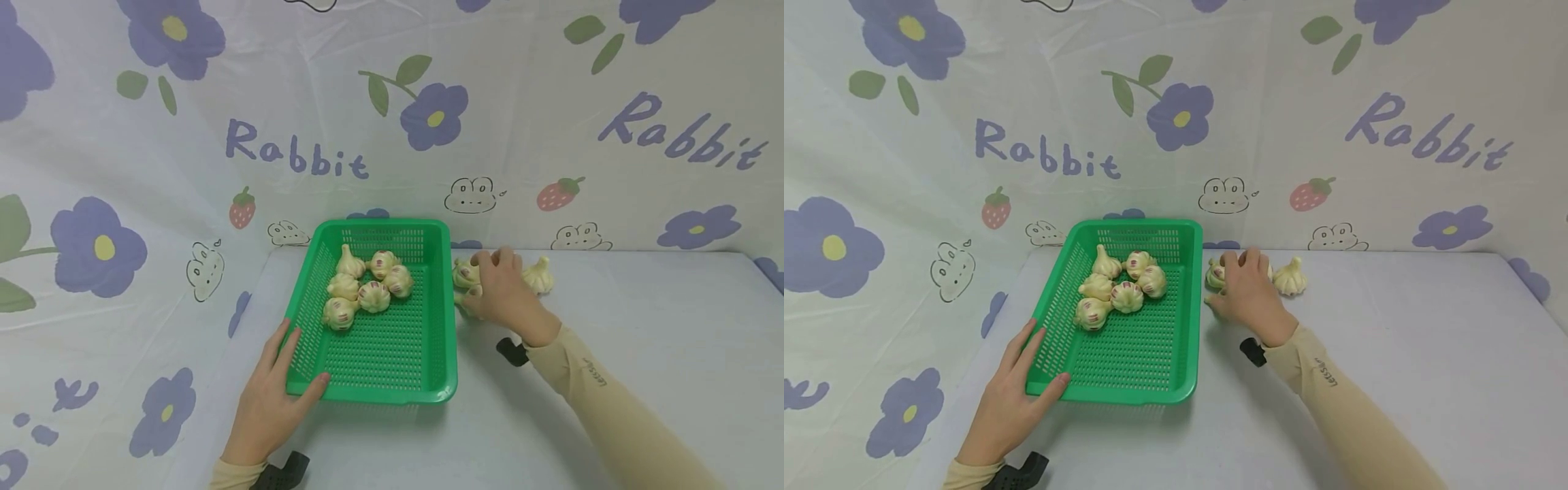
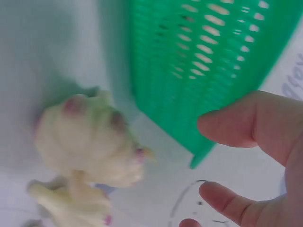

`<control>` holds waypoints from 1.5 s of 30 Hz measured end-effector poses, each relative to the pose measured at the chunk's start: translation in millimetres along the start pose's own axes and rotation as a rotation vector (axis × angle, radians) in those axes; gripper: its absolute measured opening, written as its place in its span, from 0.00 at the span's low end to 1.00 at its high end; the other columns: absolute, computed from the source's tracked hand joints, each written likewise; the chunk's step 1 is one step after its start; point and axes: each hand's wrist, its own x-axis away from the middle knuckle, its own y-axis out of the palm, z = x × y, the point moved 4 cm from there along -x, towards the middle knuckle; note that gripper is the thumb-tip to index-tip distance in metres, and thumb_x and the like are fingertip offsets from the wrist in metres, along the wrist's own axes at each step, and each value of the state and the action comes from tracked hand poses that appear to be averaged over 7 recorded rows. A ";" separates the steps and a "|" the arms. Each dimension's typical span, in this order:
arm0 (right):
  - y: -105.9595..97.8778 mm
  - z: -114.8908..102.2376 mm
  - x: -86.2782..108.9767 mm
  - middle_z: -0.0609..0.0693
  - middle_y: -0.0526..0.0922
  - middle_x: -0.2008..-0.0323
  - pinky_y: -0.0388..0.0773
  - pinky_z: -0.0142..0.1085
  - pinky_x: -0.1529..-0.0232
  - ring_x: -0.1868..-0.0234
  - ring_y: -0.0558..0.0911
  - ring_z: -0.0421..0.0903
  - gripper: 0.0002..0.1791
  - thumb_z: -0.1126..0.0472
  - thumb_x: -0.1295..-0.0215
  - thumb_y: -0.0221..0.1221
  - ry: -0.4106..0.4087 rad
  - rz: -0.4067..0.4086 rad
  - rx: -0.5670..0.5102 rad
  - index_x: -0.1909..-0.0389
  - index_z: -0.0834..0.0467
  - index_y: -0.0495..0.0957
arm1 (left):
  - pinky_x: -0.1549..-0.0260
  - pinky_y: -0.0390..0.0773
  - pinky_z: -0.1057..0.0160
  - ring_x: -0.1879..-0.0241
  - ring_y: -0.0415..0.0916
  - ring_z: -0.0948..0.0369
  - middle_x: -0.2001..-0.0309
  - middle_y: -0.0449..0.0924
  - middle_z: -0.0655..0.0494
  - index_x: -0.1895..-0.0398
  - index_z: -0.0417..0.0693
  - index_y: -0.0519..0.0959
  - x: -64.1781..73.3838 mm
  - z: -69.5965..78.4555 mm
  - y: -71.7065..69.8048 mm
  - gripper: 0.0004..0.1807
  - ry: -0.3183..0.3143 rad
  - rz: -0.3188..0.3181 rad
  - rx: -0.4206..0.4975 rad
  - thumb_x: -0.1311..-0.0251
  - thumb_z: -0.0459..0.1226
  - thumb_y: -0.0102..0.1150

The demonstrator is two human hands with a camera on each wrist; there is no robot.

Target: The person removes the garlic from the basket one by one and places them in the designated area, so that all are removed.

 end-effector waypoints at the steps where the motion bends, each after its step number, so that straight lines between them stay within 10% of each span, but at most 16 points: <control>1: -2.5 -2.8 0.3 0.69 0.63 0.46 0.76 0.56 0.52 0.44 0.64 0.65 0.33 0.60 0.41 0.66 -0.005 0.004 -0.002 0.38 0.67 0.67 | 0.37 0.75 0.34 0.24 0.63 0.40 0.18 0.55 0.45 0.20 0.41 0.63 -0.2 -0.1 0.0 0.47 -0.001 0.000 0.000 0.36 0.53 0.69; 18: -21.0 -48.7 3.0 0.67 0.63 0.43 0.80 0.54 0.52 0.38 0.62 0.64 0.31 0.61 0.41 0.63 -0.072 0.017 0.001 0.37 0.65 0.69 | 0.33 0.72 0.37 0.22 0.60 0.42 0.17 0.53 0.45 0.21 0.33 0.60 0.4 0.7 -1.1 0.50 -0.005 -0.011 0.001 0.34 0.55 0.67; 27: -20.2 -81.1 -1.6 0.61 0.61 0.43 0.78 0.40 0.70 0.41 0.63 0.59 0.31 0.58 0.38 0.67 -0.117 -0.018 -0.016 0.36 0.60 0.69 | 0.33 0.72 0.37 0.23 0.61 0.42 0.18 0.53 0.45 0.21 0.31 0.59 -0.5 2.0 -1.7 0.50 -0.009 -0.010 0.011 0.36 0.52 0.69; 45: 3.1 -134.9 -9.4 0.60 0.60 0.47 0.68 0.34 0.75 0.48 0.60 0.56 0.29 0.57 0.33 0.67 -0.243 -0.086 0.055 0.36 0.62 0.68 | 0.33 0.71 0.36 0.21 0.58 0.42 0.16 0.49 0.47 0.18 0.33 0.53 0.3 -0.5 -1.0 0.54 -0.042 -0.022 0.062 0.35 0.54 0.68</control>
